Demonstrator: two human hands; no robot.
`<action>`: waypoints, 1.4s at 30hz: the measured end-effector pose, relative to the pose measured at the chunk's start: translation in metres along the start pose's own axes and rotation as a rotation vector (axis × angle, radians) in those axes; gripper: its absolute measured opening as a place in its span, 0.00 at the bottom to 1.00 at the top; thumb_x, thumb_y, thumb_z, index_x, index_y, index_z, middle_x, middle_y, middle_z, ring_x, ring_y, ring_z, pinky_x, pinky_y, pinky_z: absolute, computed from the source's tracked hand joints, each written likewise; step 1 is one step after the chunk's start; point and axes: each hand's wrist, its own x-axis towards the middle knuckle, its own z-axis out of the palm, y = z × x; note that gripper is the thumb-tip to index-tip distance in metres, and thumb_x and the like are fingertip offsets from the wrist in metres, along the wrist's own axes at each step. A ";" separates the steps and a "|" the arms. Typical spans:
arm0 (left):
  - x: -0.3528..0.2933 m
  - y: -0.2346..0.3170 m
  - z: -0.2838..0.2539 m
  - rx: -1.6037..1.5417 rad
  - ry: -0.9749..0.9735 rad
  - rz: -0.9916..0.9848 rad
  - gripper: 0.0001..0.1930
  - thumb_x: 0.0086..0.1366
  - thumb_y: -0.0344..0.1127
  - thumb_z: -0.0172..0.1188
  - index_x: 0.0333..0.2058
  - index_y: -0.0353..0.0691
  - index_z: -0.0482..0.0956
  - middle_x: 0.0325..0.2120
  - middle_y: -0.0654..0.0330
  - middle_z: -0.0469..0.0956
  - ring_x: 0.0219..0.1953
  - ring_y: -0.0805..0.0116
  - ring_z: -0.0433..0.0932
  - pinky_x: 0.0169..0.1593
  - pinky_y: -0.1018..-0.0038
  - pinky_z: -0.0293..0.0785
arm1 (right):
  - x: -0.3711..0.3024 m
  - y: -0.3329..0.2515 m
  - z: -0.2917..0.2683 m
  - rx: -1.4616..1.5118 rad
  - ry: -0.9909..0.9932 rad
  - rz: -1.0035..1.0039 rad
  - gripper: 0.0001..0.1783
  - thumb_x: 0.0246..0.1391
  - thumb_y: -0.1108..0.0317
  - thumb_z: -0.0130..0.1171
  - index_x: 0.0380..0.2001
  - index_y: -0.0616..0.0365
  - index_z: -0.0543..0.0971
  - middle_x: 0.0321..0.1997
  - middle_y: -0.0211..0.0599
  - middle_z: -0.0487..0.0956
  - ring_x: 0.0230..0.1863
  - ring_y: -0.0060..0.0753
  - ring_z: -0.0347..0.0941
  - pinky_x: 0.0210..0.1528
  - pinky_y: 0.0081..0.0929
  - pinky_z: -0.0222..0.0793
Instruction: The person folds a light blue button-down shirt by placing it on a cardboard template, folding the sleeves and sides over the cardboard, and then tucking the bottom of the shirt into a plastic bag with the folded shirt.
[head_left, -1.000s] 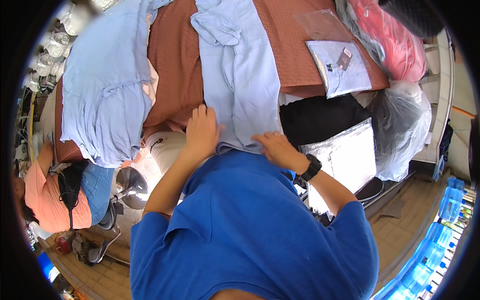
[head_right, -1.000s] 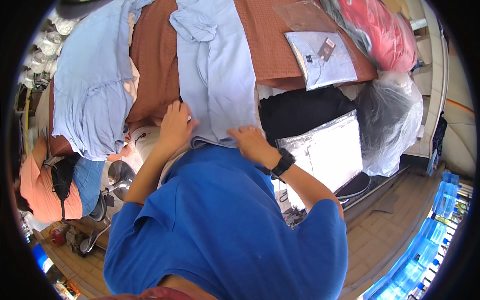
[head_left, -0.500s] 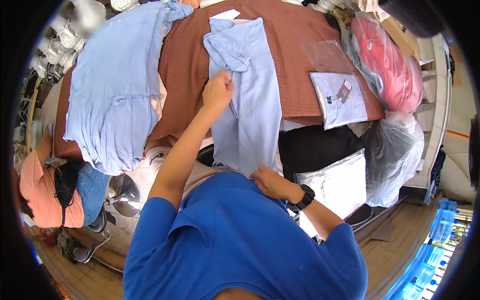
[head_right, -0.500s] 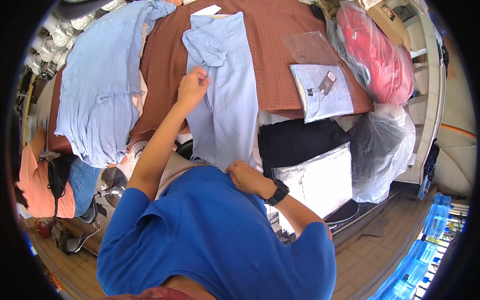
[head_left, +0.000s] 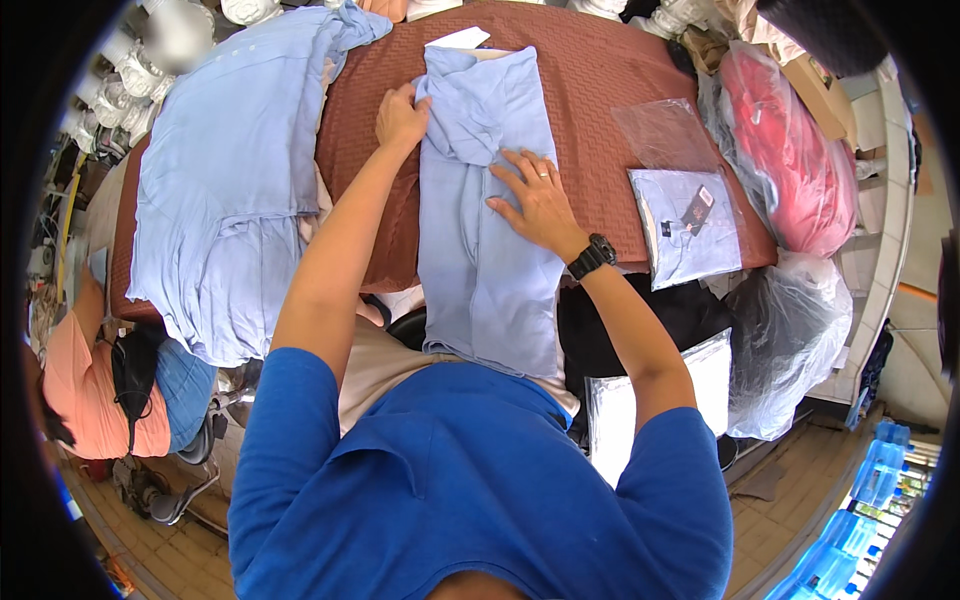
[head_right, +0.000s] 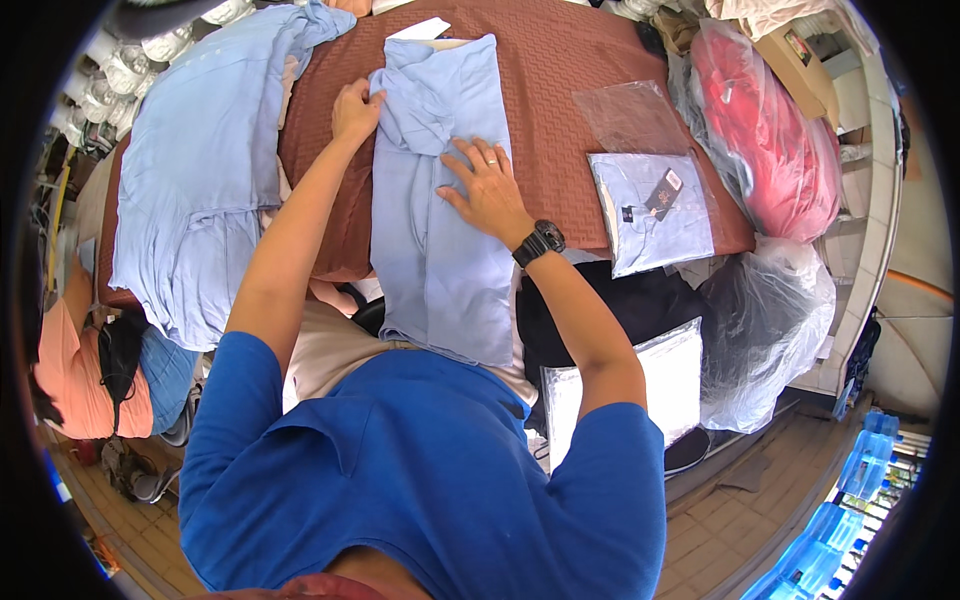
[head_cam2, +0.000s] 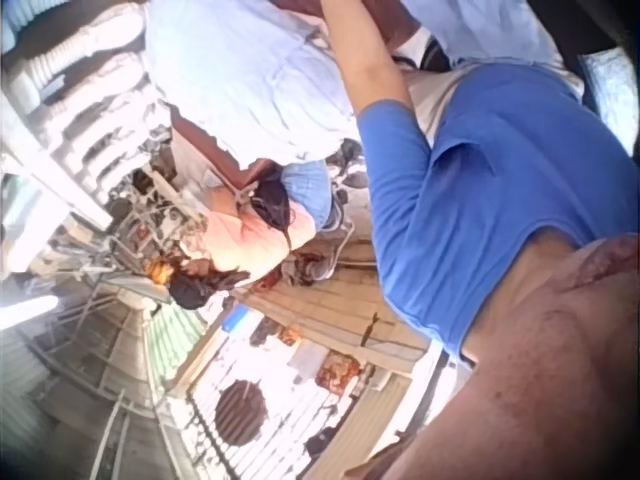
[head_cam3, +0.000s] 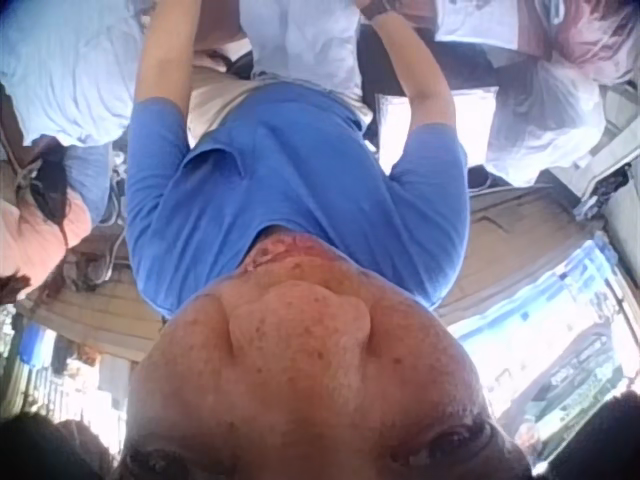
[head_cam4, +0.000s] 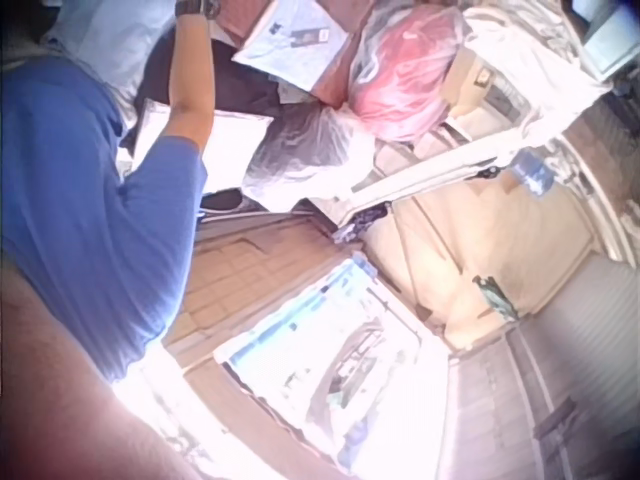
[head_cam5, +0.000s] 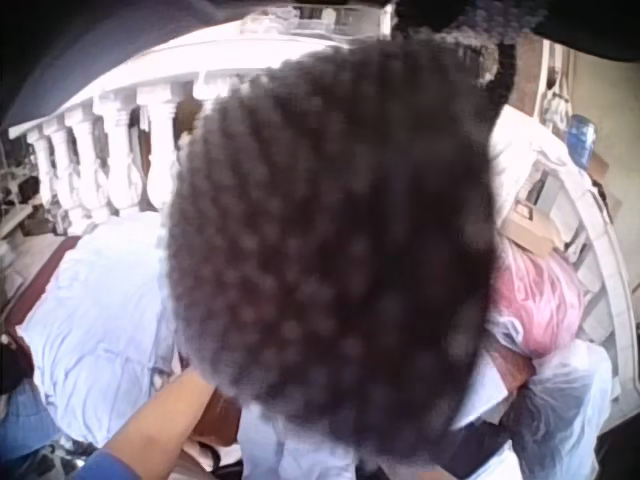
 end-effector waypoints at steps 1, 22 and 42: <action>0.004 0.003 0.000 -0.088 0.022 -0.006 0.16 0.62 0.44 0.63 0.44 0.41 0.77 0.36 0.45 0.81 0.42 0.42 0.79 0.45 0.54 0.73 | -0.001 0.000 0.004 0.002 -0.019 0.005 0.28 0.59 0.48 0.58 0.58 0.50 0.73 0.67 0.39 0.65 0.69 0.53 0.56 0.70 0.55 0.47; 0.038 -0.010 0.004 -1.009 -0.209 -0.323 0.13 0.65 0.35 0.64 0.45 0.37 0.80 0.39 0.62 0.80 0.41 0.74 0.75 0.49 0.74 0.70 | 0.143 0.046 0.035 0.291 0.294 0.141 0.31 0.58 0.56 0.61 0.57 0.66 0.70 0.54 0.54 0.75 0.54 0.54 0.71 0.59 0.41 0.65; -0.040 0.021 0.008 -0.508 -0.047 0.091 0.38 0.48 0.17 0.60 0.62 0.41 0.66 0.57 0.51 0.69 0.57 0.51 0.67 0.61 0.63 0.66 | 0.174 0.009 -0.024 0.778 0.275 0.726 0.18 0.54 0.60 0.64 0.33 0.67 0.77 0.29 0.34 0.77 0.32 0.25 0.70 0.35 0.27 0.68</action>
